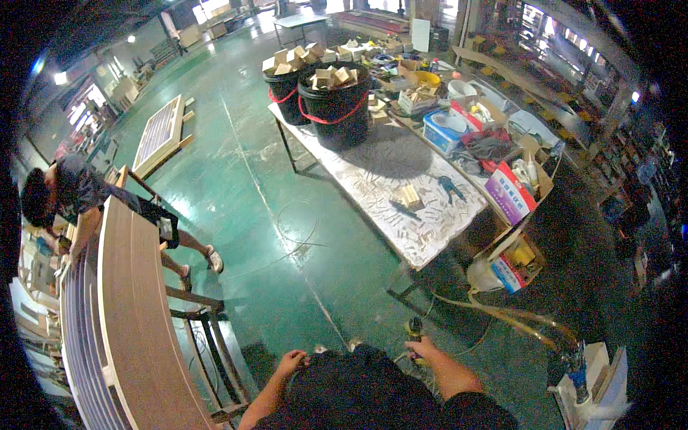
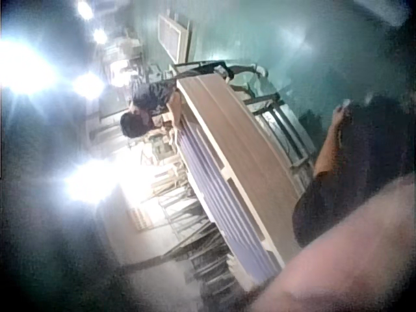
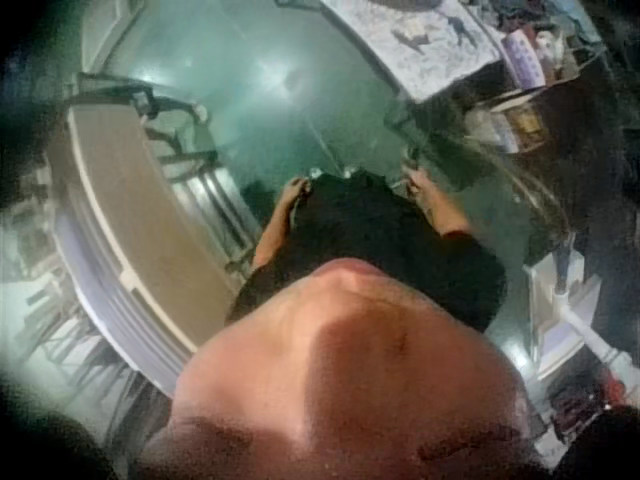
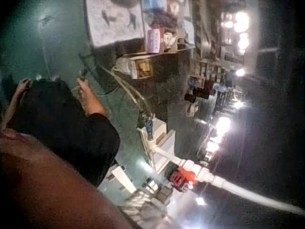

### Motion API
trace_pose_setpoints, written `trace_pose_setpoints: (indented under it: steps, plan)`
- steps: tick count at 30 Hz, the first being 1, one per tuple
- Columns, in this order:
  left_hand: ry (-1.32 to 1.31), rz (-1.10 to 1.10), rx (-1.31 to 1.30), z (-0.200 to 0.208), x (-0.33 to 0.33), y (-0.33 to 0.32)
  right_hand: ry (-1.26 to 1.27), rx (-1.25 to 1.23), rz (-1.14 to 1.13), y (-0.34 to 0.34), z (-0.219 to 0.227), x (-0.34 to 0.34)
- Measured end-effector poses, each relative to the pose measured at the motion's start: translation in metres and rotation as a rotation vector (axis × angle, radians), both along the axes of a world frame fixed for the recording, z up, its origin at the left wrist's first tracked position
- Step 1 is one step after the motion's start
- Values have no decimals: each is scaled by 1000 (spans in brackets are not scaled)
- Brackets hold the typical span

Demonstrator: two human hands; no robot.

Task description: The person assembles a wooden furniture frame by positioning and securing light-colored wooden slats onto a purple backing structure. Using a pneumatic nail gun, the person fastens the slats to the frame, then lifts and repositions the entire assembly to continue the process.

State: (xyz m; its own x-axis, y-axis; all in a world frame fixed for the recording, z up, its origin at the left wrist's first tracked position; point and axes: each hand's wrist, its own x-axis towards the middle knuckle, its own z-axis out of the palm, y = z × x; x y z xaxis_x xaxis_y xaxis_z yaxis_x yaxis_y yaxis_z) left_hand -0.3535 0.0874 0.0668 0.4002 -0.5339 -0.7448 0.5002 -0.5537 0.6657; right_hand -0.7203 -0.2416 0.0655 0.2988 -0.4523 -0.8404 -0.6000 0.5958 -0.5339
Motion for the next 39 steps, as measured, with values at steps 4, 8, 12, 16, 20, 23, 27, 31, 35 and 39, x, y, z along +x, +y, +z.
trace_pose_setpoints:
  steps: [4, 8, 12, 16, 20, 23, 27, 31, 35, 39]
  plan:
    - [-60, -201, -65, -29, 36, -42, 157, -244, 5, -23, -6, 13]
    - [64, -189, -130, -38, 69, -98, 280, -245, -86, -51, 18, 31]
    - [34, -374, -194, -49, 109, -167, -16, -44, -420, -55, 9, 18]
    - [15, -452, -228, -52, 155, -221, -272, -246, -665, -81, 108, 49]
    - [132, -481, -161, -55, 199, -267, -729, -724, -773, -100, 303, 105]
    - [142, -592, -108, -36, 220, -317, -763, -1112, -888, -115, 351, 116]
    - [176, -750, -156, -43, 261, -342, -639, -1080, -1127, -200, 350, 117]
    - [111, -790, -107, -34, 276, -375, -737, -1162, -1055, -211, 345, 137]
    - [123, -858, -90, -16, 269, -397, -856, -1131, -1098, -212, 344, 127]
    - [112, -925, -96, -19, 243, -425, -998, -1115, -948, -214, 338, 103]
